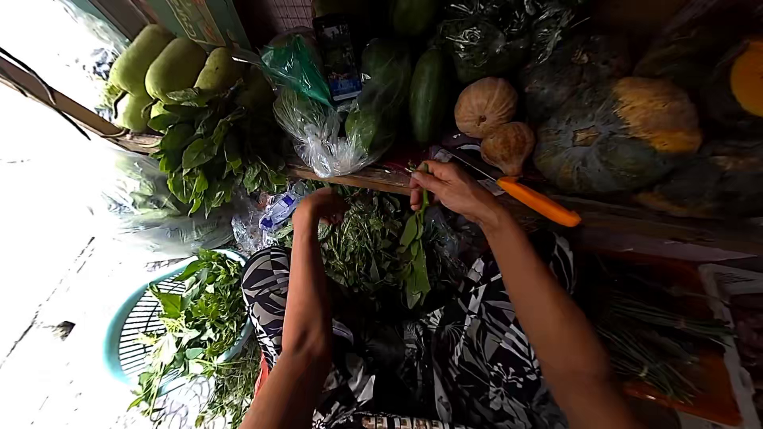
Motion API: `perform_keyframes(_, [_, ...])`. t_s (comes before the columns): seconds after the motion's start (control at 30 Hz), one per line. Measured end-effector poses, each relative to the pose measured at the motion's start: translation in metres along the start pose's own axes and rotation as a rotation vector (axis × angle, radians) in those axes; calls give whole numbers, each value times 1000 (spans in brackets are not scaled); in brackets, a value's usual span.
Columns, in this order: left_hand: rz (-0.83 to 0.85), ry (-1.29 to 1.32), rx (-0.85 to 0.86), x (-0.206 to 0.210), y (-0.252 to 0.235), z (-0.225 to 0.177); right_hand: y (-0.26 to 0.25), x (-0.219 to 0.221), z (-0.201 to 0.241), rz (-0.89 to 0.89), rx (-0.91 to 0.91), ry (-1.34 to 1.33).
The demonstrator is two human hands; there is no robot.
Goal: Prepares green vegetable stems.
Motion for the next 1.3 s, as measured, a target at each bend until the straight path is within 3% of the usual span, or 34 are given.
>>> perform_keyframes(0.07, [-199, -125, -184, 2, -64, 37, 7, -4, -27, -194, 21, -279])
perform_keyframes(0.13, [-269, -80, -102, 25, -112, 48, 4, -3, -46, -312, 70, -470])
perform_keyframes(0.23, [-306, -43, 63, 58, -157, 51, -5, 4, -56, -279, 69, -570])
perform_keyframes(0.33, [-240, -83, 45, 73, -175, 69, -10, 9, -55, -268, 60, -586])
perform_keyframes(0.5, [-322, -234, -33, 82, -158, 85, -8, 15, -51, -285, 121, -483])
perform_keyframes(0.67, [-519, 48, -60, 97, -118, 75, -7, 20, -66, -287, 245, -322])
perform_keyframes(0.8, [-708, 213, 126, 115, -53, 42, -12, 36, -87, -237, 347, -108])
perform_keyframes(1.0, [-702, 226, 333, 143, 14, 2, -17, 57, -115, -140, 440, 114])
perform_keyframes(1.13, [-704, 273, 486, 143, 35, -2, -18, 60, -110, -63, 418, 182])
perform_keyframes(1.3, [-732, 543, 520, 134, 38, 11, -12, 58, -96, 43, 414, 244])
Point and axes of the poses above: each hand's wrist, its own y-axis away from the middle knuckle, its own x-axis out of the palm, z = x × y, the point moved 7 cm from there along -y, towards the middle knuckle, and after that the axes turned 5 degrees about y, right-handed, at the moved point
